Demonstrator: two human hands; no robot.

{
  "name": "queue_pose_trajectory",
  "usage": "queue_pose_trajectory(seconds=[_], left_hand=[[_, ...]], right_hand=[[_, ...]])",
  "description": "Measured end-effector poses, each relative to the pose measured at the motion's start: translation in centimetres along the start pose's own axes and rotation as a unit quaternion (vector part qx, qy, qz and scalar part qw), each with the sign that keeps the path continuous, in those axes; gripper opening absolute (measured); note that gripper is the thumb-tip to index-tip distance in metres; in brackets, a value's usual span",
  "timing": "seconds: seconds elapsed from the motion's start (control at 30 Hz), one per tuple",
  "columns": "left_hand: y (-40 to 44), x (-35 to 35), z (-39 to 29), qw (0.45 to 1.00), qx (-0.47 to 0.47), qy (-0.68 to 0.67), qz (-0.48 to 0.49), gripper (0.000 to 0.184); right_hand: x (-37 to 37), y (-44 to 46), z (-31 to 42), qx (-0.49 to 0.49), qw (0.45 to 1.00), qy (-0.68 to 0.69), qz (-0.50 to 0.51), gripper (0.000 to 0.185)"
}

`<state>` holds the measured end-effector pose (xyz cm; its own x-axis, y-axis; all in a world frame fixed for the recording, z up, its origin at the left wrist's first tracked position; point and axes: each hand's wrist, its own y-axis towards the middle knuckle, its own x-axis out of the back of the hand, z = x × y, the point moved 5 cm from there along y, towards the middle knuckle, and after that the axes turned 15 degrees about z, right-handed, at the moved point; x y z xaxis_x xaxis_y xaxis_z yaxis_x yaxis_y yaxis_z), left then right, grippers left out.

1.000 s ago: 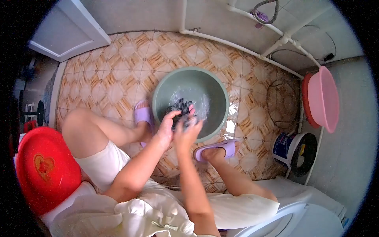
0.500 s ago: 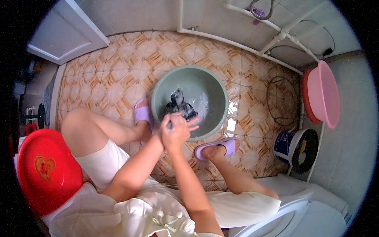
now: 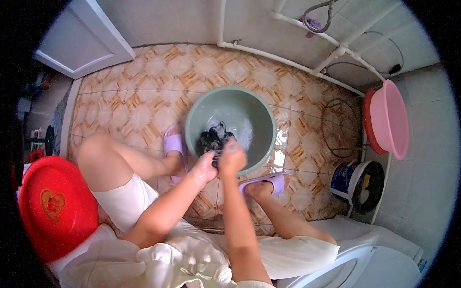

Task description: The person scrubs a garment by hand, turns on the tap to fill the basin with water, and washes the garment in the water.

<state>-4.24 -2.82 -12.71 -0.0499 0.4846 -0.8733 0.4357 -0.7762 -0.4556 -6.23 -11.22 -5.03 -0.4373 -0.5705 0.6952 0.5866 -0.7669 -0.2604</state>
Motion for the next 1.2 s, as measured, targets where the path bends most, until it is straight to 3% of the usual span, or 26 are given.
queue_pose_trajectory(seconds=[0.03,0.1,0.17,0.23,0.27,0.33,0.37,0.4,0.47,0.5,0.53,0.57,0.67,0.73,0.8,0.87,0.93,0.97,1.0,1.07,1.13,1.2], left_hand=[[0.1,0.0,0.1,0.995,0.025,-0.050,0.080,0.021],[-0.3,-2.3,-0.4,0.996,0.000,-0.017,0.085,0.025],[-0.5,-4.1,-1.3,0.998,0.006,-0.026,0.065,0.024],[-1.6,-4.9,-2.1,0.997,0.066,-0.015,0.043,0.027],[-2.0,-6.1,-2.0,0.988,0.083,-0.064,0.110,0.029],[-1.9,-5.6,-1.3,0.991,0.075,-0.037,0.102,0.035],[-0.1,-0.6,0.2,0.998,0.046,-0.031,0.039,0.027],[-0.4,-1.3,0.2,0.998,0.026,-0.048,0.002,0.024],[-1.0,-4.5,-0.6,0.996,0.037,-0.050,0.063,0.027],[-1.0,-4.5,-0.5,0.996,0.039,-0.052,0.062,0.027],[-0.9,-4.7,-1.0,0.996,0.020,-0.011,0.088,0.030],[-0.8,-4.9,-1.4,0.993,0.001,0.030,0.114,0.034],[-0.6,-3.4,-0.9,0.990,-0.033,0.105,0.089,0.035],[-1.0,-4.0,-1.1,0.994,-0.024,0.099,0.039,0.030],[-0.8,-5.4,-1.9,0.991,0.014,-0.106,0.078,0.026],[-1.5,-5.8,-3.3,1.000,0.009,0.006,0.020,0.029],[-1.7,-5.5,-3.4,0.988,0.051,-0.018,0.143,0.025],[-2.2,-5.4,-2.8,0.990,0.049,-0.108,0.076,0.022],[-1.7,-4.0,-1.7,0.990,0.049,-0.108,0.077,0.022],[-0.1,1.4,0.0,0.999,0.039,-0.009,-0.028,0.017],[-0.4,-0.8,0.0,0.998,0.003,0.032,-0.055,0.016],[-0.1,-1.3,-0.5,0.998,-0.030,-0.001,-0.052,0.017]], right_hand=[[1.2,1.2,-1.1,-0.033,0.999,0.023,-0.035,0.028],[2.1,1.4,-1.7,-0.065,0.995,0.041,-0.071,0.025],[2.9,-0.8,0.4,0.063,0.986,0.008,-0.155,0.019],[1.3,-4.1,3.2,0.128,0.987,0.001,-0.093,0.012],[0.4,-5.5,4.3,0.174,0.983,-0.031,-0.056,0.012],[0.2,-4.7,4.0,0.164,0.984,-0.041,-0.046,0.019],[0.4,-2.2,1.7,0.064,0.997,-0.040,-0.022,0.024],[0.8,-0.1,-0.6,-0.036,0.999,-0.038,-0.001,0.028],[2.6,2.1,-2.4,-0.040,0.998,0.004,-0.044,0.031],[3.0,2.9,-3.6,-0.025,0.999,0.028,-0.031,0.033],[2.9,3.8,-4.5,0.015,0.982,0.186,0.027,0.036],[2.6,3.8,-5.2,0.016,0.982,0.185,0.027,0.036],[1.2,1.1,-2.7,0.068,0.947,0.257,0.179,0.041],[0.9,-0.6,-1.6,0.069,0.953,0.258,0.143,0.036],[1.6,-2.3,-0.3,0.108,0.987,0.108,0.048,0.030],[1.5,-5.1,2.9,0.249,0.966,0.032,-0.056,0.020],[1.3,-7.5,5.8,0.280,0.960,0.000,0.023,0.021],[1.4,-7.7,6.3,0.293,0.956,0.022,0.009,0.023],[1.2,-6.8,5.7,0.293,0.956,0.021,0.009,0.023],[0.3,-1.8,1.4,0.081,0.996,-0.018,0.042,0.024],[2.0,1.5,-0.7,-0.009,1.000,0.003,-0.022,0.029],[1.8,1.3,-0.8,-0.048,0.999,0.014,-0.003,0.024]])
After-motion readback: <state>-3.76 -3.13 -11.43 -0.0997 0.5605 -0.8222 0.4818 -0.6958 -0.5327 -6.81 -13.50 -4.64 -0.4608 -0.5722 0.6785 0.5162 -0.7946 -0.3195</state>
